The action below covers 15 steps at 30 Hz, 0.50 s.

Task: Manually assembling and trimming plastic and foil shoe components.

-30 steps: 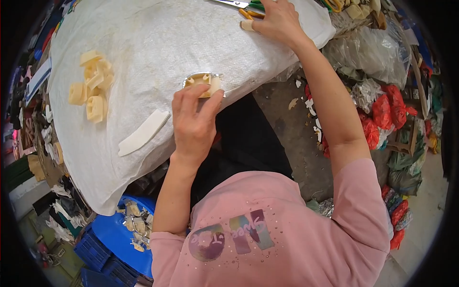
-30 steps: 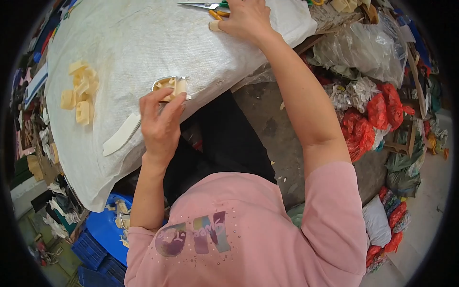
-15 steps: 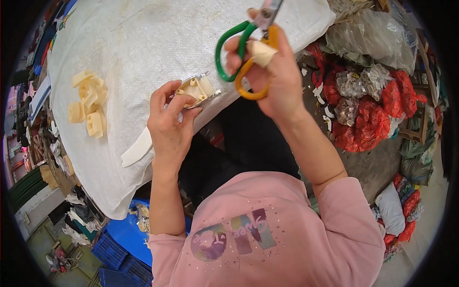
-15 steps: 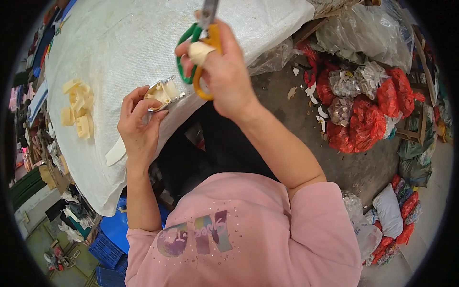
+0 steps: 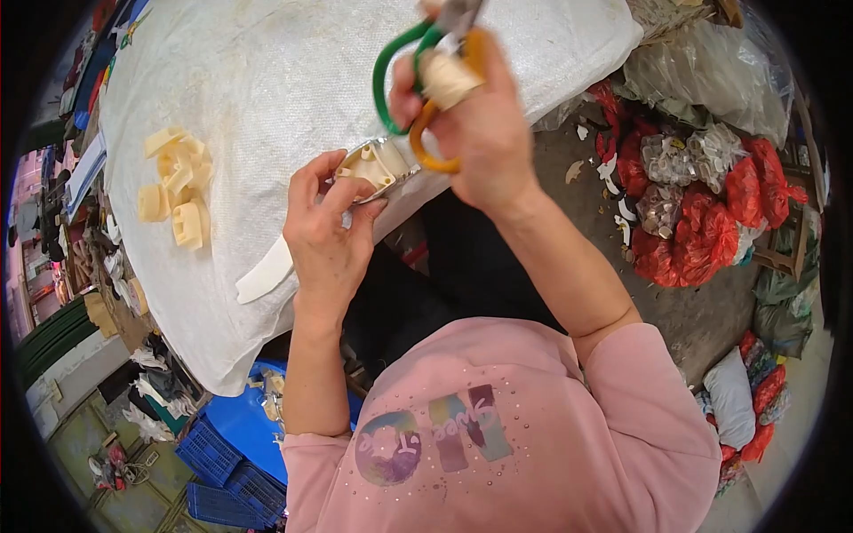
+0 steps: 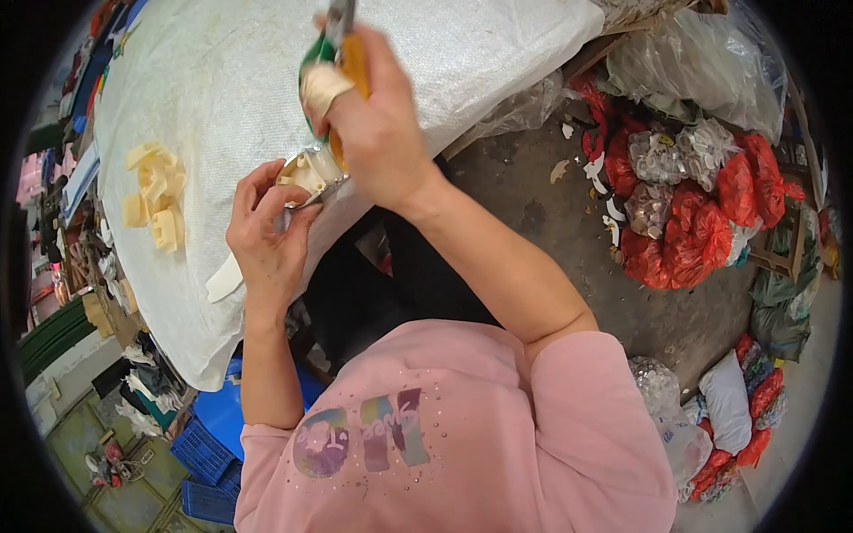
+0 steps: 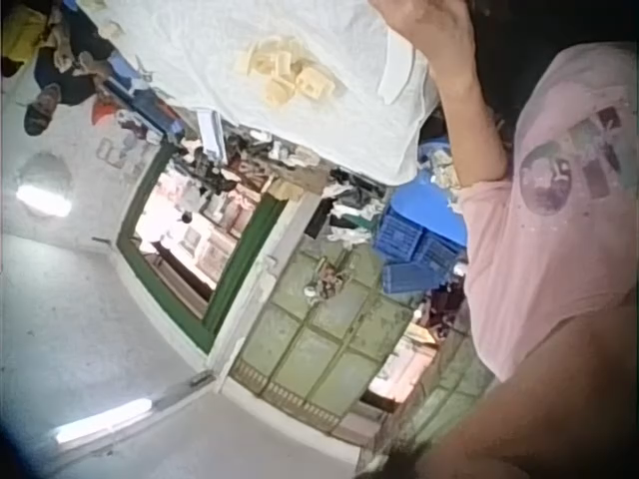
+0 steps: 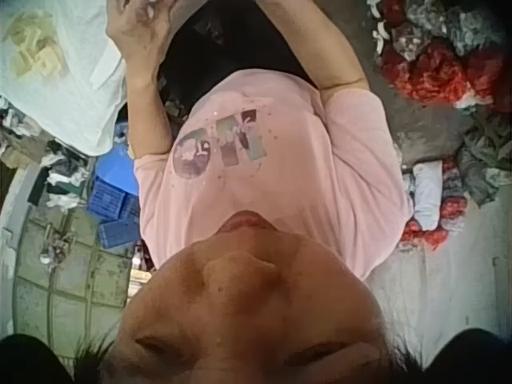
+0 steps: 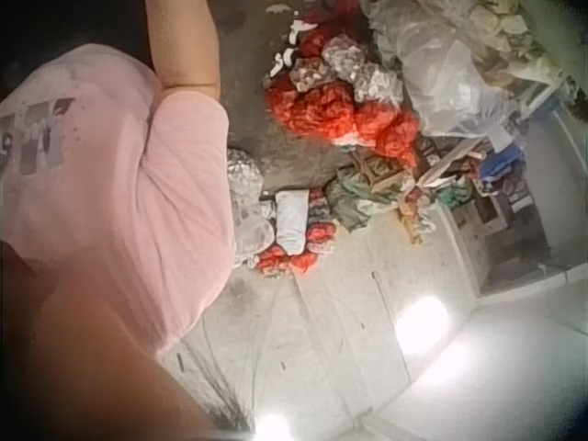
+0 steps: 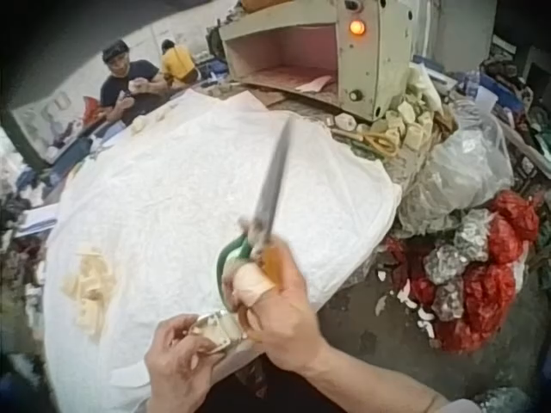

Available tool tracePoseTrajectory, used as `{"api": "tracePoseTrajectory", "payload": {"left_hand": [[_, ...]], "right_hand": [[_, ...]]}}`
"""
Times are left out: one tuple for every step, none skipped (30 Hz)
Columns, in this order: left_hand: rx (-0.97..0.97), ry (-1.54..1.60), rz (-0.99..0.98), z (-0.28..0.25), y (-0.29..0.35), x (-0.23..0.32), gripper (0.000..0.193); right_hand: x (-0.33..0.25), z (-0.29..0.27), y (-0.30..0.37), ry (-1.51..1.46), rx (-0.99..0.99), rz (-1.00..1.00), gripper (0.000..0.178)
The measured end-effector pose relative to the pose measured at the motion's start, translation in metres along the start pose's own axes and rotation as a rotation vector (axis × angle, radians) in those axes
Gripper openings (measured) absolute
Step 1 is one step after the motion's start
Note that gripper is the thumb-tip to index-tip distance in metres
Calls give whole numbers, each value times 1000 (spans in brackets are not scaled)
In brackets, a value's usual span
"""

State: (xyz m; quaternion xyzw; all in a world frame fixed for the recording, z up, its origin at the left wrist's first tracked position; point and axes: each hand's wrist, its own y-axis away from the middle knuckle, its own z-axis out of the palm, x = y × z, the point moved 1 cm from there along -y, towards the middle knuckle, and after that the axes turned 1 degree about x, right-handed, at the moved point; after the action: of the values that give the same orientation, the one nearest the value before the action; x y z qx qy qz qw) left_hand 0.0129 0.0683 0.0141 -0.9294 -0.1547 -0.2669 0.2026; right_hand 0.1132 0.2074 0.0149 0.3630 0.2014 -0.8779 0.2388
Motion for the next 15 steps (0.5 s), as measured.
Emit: {"api": "tracePoseTrajectory", "payload": {"left_hand": [[0,-3,-7,-1,1,1,22],[12,-4,-4,-3,1,2,22],[25,-6,2,-6,2,3,22],[25,3,9,-5,1,4,22],[10,4,-1,-3,1,4,21],[-3,-6,-17,-4,3,2,21],[0,-7,-14,-4,4,2,21],[-7,1,-12,-3,4,2,21],[-12,12,-8,-1,2,0,21],[-7,10,-12,-2,2,0,21],[7,-10,0,-3,0,0,21],[19,-27,11,-5,2,2,21],[25,-27,12,-6,2,2,21],[17,-21,7,-6,3,2,21],[17,-18,5,-7,2,1,21]], "right_hand": [[-9,3,-1,-25,-5,-68,39],[-13,5,0,-50,-11,-136,38],[-3,9,8,-55,-14,-134,38],[13,11,18,95,8,-108,38],[22,10,24,246,30,-82,39],[24,10,20,215,22,-45,40],[23,8,15,214,20,-48,40],[19,5,10,211,-34,-5,41],[15,4,5,210,-88,35,43],[5,11,4,235,-74,-28,42],[-4,15,2,140,-88,-95,41],[-1,16,2,138,-95,-143,41],[4,15,0,136,-103,-197,41],[17,8,6,207,-93,-158,41],[21,8,5,276,-89,-123,41]]}}
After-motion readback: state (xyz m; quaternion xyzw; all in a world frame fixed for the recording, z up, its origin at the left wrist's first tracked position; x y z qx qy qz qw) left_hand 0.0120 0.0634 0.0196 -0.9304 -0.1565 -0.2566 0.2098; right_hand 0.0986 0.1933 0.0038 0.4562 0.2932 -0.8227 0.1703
